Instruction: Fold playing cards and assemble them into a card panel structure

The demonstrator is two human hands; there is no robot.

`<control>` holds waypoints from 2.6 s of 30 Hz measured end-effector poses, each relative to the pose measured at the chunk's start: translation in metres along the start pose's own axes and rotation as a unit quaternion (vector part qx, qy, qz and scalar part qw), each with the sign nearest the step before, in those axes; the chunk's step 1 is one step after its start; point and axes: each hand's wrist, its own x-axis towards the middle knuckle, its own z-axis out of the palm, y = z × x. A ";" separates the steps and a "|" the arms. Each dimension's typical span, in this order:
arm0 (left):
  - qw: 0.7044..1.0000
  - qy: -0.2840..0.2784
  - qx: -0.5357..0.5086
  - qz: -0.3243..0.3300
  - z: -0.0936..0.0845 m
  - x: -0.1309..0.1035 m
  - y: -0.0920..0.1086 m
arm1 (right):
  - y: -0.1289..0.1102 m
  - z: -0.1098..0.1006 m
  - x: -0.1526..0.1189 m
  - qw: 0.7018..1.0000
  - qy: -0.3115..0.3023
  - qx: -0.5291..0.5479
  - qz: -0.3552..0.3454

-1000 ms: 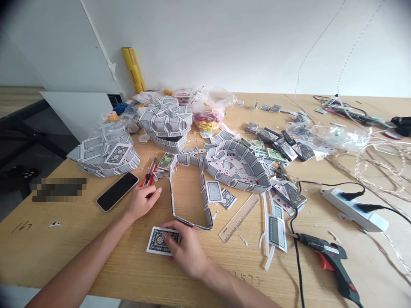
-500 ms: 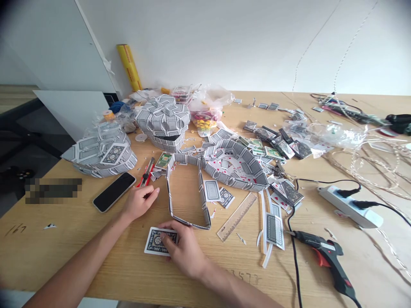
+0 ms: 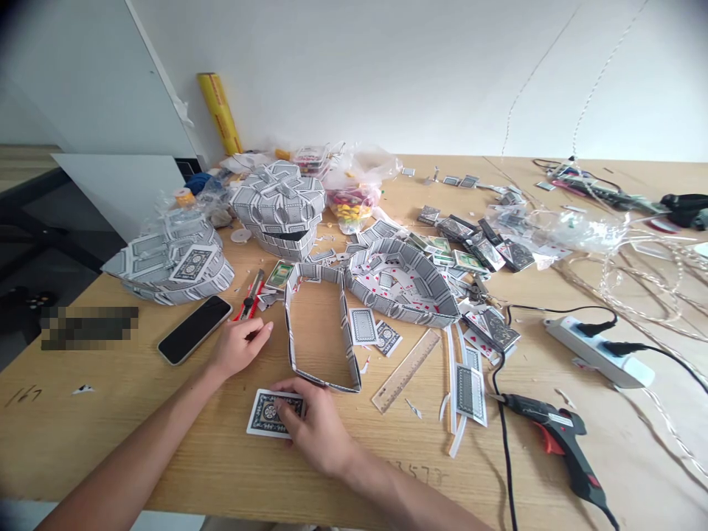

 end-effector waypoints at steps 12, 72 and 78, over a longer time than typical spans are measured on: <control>1.000 0.002 0.001 0.003 -0.001 0.000 0.000 | 0.001 -0.001 0.000 1.000 -0.001 -0.011 -0.004; 1.000 0.004 -0.002 0.005 0.002 -0.001 -0.001 | 0.003 -0.006 0.002 0.995 0.024 -0.063 -0.075; 1.000 -0.003 -0.003 -0.001 0.000 -0.002 0.000 | 0.003 -0.008 0.003 0.993 0.031 -0.076 -0.082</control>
